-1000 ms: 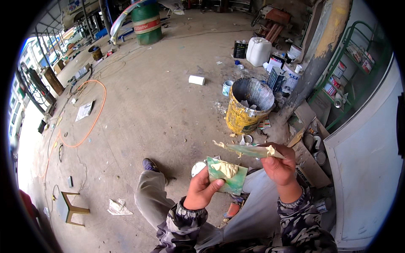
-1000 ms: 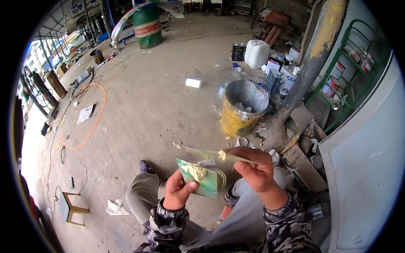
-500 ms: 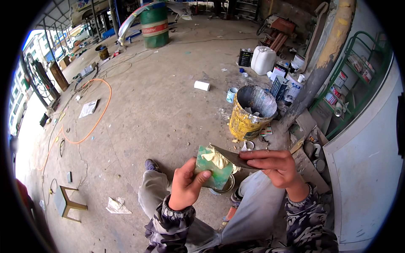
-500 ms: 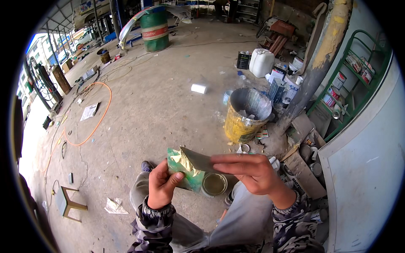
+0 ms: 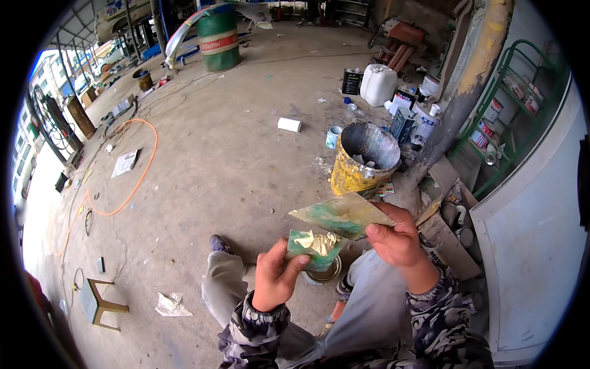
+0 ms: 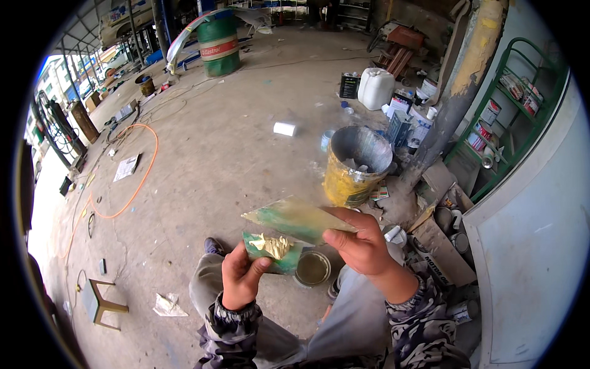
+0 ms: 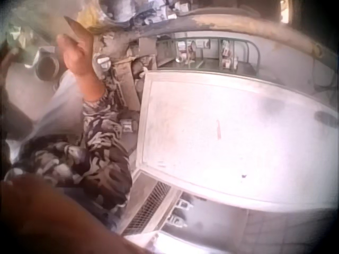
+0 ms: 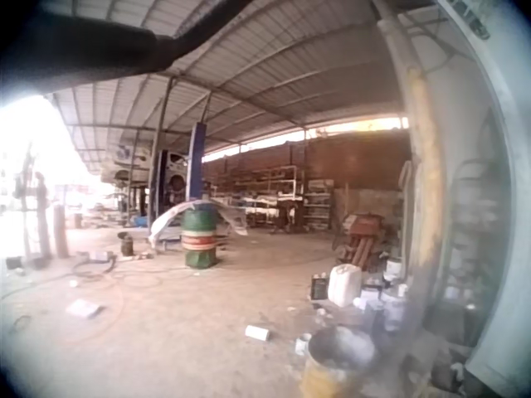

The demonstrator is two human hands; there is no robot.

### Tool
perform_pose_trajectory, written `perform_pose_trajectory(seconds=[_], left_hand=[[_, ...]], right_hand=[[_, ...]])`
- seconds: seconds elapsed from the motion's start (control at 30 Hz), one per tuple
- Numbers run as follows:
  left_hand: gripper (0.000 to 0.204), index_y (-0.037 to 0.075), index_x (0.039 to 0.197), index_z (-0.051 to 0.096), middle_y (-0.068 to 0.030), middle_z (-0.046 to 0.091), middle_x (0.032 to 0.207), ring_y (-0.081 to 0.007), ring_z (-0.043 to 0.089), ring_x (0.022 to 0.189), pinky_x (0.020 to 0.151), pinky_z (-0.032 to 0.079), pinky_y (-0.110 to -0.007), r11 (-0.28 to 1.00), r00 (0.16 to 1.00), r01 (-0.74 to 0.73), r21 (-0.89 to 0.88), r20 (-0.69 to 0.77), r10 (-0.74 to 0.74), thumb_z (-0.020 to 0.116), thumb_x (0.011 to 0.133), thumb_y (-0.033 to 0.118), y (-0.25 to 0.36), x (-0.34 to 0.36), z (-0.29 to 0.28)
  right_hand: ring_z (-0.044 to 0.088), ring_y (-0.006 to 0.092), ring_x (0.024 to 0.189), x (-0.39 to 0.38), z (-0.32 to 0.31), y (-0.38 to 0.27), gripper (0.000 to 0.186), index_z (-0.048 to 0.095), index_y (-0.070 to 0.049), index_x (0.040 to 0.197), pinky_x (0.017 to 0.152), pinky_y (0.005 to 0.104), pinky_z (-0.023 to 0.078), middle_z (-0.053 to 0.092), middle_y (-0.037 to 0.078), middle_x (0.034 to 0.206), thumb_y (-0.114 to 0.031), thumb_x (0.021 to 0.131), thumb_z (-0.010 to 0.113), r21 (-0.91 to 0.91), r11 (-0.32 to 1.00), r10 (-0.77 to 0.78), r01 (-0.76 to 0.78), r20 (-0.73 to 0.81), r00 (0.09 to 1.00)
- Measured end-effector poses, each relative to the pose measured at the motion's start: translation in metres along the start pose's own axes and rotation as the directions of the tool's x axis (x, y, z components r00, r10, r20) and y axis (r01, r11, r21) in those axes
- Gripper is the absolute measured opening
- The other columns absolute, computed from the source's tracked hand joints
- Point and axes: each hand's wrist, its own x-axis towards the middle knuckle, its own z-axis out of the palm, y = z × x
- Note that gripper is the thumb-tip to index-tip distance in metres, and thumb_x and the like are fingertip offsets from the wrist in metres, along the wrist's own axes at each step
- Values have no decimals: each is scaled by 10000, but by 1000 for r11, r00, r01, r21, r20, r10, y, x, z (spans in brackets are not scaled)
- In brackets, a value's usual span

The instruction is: The person mixes body filler with a hardener on a plastic card, then applies the mixture to a damaged area on the rear quarter panel of a red car using a spreader. The person smooths the filler over the affected area.

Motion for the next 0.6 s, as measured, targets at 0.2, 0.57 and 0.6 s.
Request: perform_pose_trajectory(seconds=[0.2,0.57,0.6], left_hand=[[128,-29,972,592,-46,641,741,-41,522,696,636,441,-214,999,999,34,-31,-7,-34,626,884,58,-5,-1,1],[327,-46,1106,531,-81,636,1022,-163,600,965,856,462,-293,854,994,98,-512,13,-106,669,866,129,2,-2,-4],[295,-24,1000,526,-107,637,887,-195,638,821,724,528,-348,781,996,53,-622,-19,-83,699,840,152,-7,-4,-8]], right_hand=[[566,194,1034,-2,0,13,336,527,69,1225,903,323,430,614,149,1136,7,897,559,122,983,-144,135,69,987],[499,241,1187,-3,-7,19,435,443,55,1320,993,368,389,542,171,1260,-10,899,534,-20,980,-198,197,-64,978],[491,246,1198,-1,-2,20,455,426,50,1336,999,374,387,531,169,1276,-6,897,529,2,987,-160,161,-81,984]])
